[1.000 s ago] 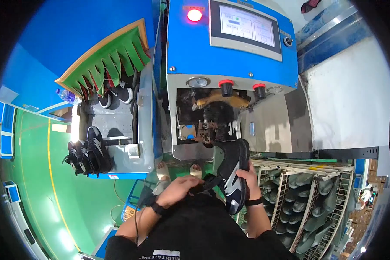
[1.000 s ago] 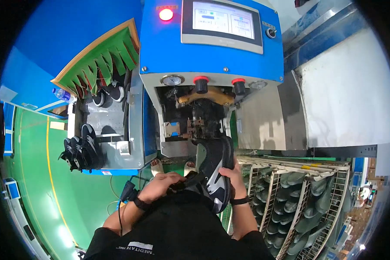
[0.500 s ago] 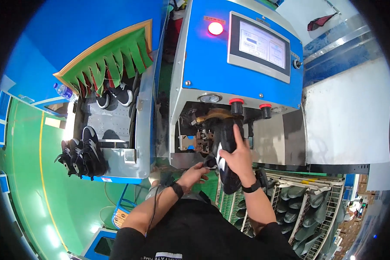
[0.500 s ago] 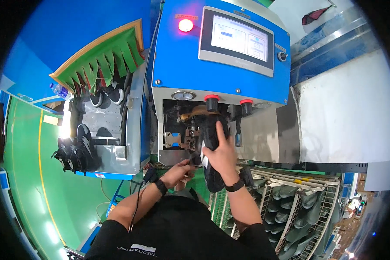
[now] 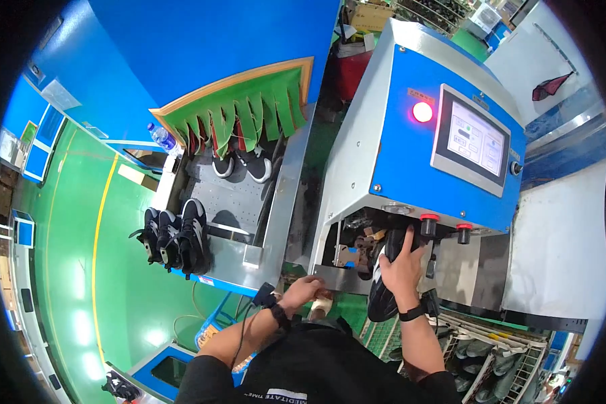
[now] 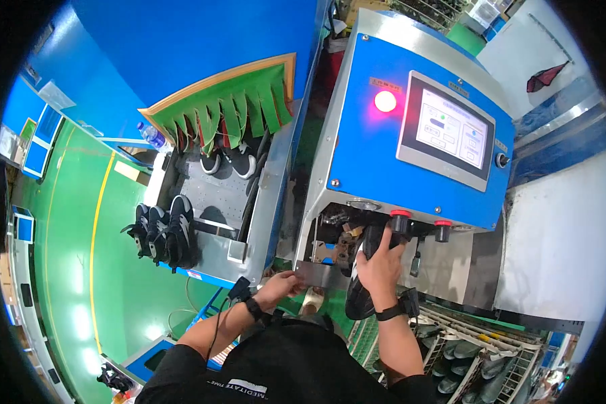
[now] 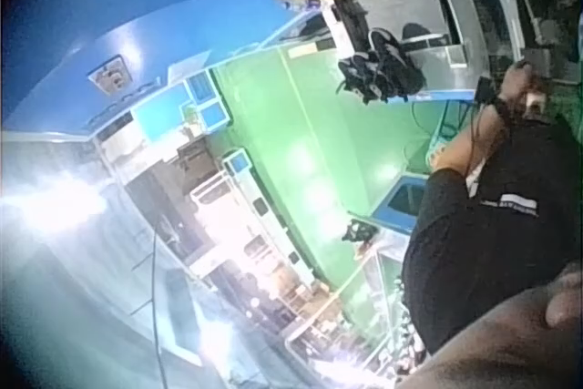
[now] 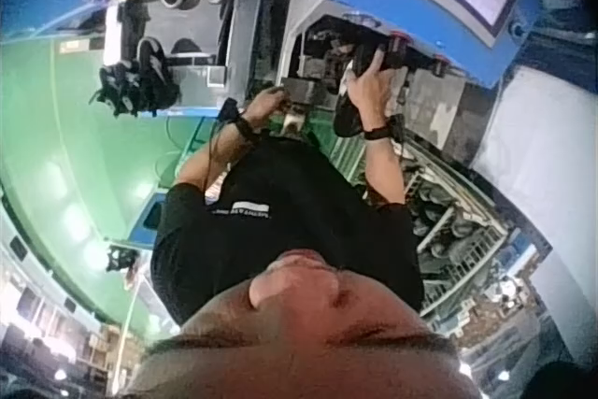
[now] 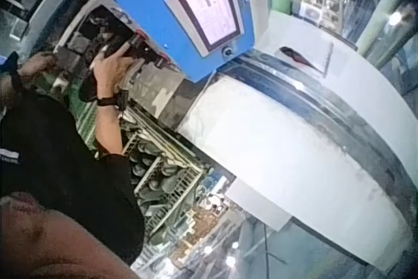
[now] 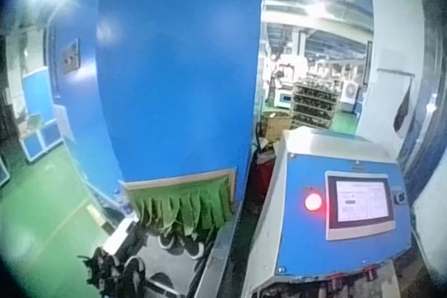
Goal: Operating a toe lasting machine to shape and attach the front of shoe uppers to lasts.
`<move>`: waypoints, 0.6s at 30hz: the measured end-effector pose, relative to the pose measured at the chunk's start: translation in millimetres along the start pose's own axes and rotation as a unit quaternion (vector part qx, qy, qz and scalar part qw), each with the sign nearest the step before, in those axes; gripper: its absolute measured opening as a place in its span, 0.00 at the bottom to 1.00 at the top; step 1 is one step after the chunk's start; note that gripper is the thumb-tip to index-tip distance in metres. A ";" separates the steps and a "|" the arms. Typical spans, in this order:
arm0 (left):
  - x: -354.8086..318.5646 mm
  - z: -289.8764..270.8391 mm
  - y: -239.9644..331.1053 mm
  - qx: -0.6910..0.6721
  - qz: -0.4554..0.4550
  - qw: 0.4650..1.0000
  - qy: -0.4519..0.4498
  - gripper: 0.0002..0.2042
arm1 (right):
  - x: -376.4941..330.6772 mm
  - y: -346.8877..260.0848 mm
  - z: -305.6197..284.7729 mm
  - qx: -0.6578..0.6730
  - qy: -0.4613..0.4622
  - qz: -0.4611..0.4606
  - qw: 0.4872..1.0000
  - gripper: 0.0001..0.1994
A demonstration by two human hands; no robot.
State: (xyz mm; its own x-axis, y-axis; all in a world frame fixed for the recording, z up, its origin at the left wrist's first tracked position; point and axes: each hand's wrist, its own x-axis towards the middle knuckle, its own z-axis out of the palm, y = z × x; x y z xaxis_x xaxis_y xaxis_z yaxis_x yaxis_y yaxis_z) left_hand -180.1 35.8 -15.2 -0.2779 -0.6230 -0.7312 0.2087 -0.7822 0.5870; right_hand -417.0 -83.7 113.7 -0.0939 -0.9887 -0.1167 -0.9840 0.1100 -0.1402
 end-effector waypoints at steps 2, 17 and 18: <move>-8.4 -3.2 7.7 0.002 0.007 1.000 0.005 0.16 | -6.7 -2.4 -1.9 0.003 0.023 0.000 1.000 0.54; -59.3 61.4 23.5 -0.037 -0.051 0.966 -0.250 0.30 | -180.4 32.4 -7.5 0.117 0.212 -0.087 0.966 0.43; -63.9 59.3 21.0 -0.086 -0.067 0.945 -0.307 0.33 | -204.9 32.1 -18.7 0.098 0.115 -0.071 0.986 0.41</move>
State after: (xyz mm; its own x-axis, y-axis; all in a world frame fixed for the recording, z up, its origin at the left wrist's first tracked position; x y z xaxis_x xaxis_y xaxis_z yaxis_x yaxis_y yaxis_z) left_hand -213.6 59.8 64.5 -0.7942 -0.4353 -0.4240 0.2669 -0.8767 0.4001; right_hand -432.2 120.5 151.4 -0.0110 -0.9898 0.1417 -0.9437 -0.0366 -0.3289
